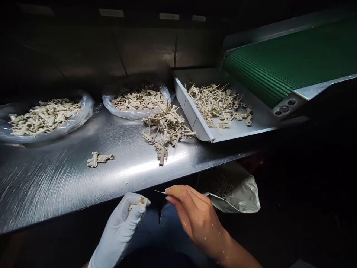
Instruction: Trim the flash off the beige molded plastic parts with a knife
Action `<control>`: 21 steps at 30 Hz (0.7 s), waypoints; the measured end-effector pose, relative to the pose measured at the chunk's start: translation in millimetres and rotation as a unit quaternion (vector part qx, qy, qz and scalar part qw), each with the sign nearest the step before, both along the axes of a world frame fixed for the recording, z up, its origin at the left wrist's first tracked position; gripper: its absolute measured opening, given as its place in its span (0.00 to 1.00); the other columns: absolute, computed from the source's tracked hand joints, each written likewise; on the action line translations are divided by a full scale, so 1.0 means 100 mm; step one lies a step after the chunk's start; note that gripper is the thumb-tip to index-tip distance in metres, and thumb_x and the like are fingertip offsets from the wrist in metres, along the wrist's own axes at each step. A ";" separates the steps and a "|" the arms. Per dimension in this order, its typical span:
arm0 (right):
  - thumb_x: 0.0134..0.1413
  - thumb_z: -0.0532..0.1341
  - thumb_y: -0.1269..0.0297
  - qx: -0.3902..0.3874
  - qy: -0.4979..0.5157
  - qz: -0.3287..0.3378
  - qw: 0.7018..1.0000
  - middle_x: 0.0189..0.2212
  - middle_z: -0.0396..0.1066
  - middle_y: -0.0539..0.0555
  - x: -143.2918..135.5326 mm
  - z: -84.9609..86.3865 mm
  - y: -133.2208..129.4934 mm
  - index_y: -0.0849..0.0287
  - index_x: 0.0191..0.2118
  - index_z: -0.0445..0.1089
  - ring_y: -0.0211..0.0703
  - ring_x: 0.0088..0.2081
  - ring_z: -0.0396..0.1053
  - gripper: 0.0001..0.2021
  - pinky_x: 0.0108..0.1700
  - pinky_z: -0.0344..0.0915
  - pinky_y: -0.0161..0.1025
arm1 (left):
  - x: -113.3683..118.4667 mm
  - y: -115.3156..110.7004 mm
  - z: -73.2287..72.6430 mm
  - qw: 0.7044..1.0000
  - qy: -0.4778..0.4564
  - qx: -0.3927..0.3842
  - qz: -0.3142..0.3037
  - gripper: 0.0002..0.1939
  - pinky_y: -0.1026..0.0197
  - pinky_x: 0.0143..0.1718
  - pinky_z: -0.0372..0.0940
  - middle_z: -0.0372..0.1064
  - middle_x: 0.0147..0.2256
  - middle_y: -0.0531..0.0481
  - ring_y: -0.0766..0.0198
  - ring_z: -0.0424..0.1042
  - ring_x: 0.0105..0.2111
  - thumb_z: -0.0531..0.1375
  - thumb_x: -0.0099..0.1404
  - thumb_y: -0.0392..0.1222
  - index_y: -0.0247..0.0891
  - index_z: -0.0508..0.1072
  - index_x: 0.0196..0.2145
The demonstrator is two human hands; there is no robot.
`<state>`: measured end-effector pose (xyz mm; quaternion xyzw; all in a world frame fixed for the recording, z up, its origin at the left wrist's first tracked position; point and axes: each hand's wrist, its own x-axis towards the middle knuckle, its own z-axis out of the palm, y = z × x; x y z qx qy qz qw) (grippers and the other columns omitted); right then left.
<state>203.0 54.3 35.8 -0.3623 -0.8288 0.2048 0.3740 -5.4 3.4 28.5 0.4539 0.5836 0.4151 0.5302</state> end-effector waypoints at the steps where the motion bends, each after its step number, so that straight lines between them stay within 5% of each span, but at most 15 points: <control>1: 0.70 0.56 0.77 0.032 -0.027 0.002 0.999 0.41 0.81 0.54 0.02 0.04 0.01 0.56 0.55 0.69 0.42 0.39 0.79 0.14 0.41 0.74 0.38 | 0.00 0.01 0.00 1.000 0.007 0.000 0.000 0.22 0.62 0.33 0.67 0.72 0.29 0.52 0.61 0.70 0.30 0.58 0.73 0.60 0.40 0.76 0.32; 8: 0.68 0.53 0.74 0.190 -0.169 0.001 0.967 0.39 0.83 0.55 -0.01 0.36 0.05 0.55 0.46 0.76 0.45 0.35 0.77 0.14 0.41 0.66 0.45 | 0.04 0.03 0.01 0.999 0.032 -0.003 -0.011 0.20 0.62 0.32 0.66 0.72 0.28 0.52 0.62 0.69 0.28 0.60 0.73 0.57 0.40 0.74 0.31; 13: 0.69 0.53 0.73 0.226 -0.172 -0.029 0.959 0.39 0.83 0.54 -0.04 0.34 0.07 0.52 0.48 0.76 0.45 0.36 0.78 0.15 0.42 0.67 0.45 | 0.05 0.02 0.00 1.000 0.013 -0.010 -0.022 0.22 0.62 0.30 0.63 0.69 0.26 0.54 0.63 0.66 0.27 0.58 0.73 0.59 0.40 0.72 0.30; 18: 0.71 0.61 0.68 0.091 -0.072 -0.029 0.993 0.35 0.81 0.54 -0.11 0.25 0.08 0.57 0.49 0.73 0.43 0.34 0.78 0.05 0.36 0.69 0.40 | 0.01 0.00 -0.04 1.000 -0.010 0.000 -0.022 0.22 0.61 0.31 0.64 0.68 0.27 0.53 0.62 0.66 0.28 0.57 0.74 0.60 0.41 0.73 0.32; 21: 0.69 0.64 0.55 -0.048 0.010 0.042 0.998 0.32 0.78 0.53 -0.20 0.19 0.06 0.58 0.49 0.74 0.41 0.31 0.76 0.12 0.33 0.71 0.36 | -0.01 0.00 -0.12 0.998 -0.050 -0.015 -0.036 0.25 0.59 0.29 0.66 0.69 0.26 0.51 0.60 0.67 0.26 0.56 0.72 0.65 0.42 0.74 0.30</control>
